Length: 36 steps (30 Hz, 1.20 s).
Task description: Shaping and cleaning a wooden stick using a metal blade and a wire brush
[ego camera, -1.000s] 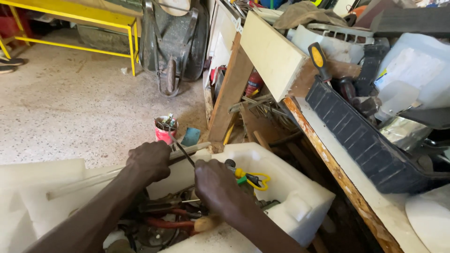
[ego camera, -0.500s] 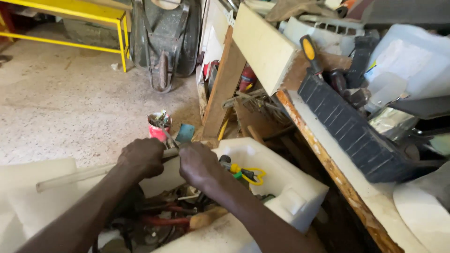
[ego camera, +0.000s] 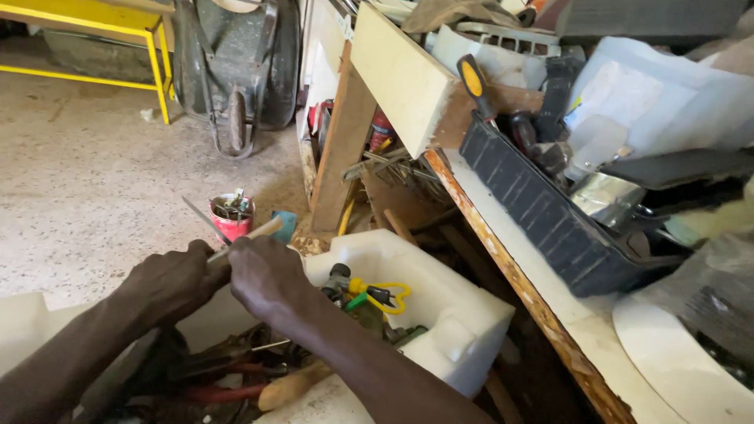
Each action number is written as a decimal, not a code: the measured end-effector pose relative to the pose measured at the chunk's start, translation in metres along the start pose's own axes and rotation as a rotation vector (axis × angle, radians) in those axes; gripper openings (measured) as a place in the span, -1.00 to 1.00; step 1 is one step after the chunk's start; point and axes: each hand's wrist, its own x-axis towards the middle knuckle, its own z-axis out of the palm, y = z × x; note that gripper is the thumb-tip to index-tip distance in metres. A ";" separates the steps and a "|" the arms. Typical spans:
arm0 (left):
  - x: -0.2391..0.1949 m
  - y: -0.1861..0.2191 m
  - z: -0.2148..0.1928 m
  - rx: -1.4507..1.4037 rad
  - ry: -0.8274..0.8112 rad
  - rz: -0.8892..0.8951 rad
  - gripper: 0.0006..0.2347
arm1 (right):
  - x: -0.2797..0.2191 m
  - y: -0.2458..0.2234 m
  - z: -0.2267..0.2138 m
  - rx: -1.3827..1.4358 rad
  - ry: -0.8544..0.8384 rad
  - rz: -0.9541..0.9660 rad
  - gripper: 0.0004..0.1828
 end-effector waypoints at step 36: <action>0.019 0.016 0.016 0.229 -0.023 -0.009 -0.51 | -0.033 0.017 -0.030 -0.038 -0.112 -0.016 -0.80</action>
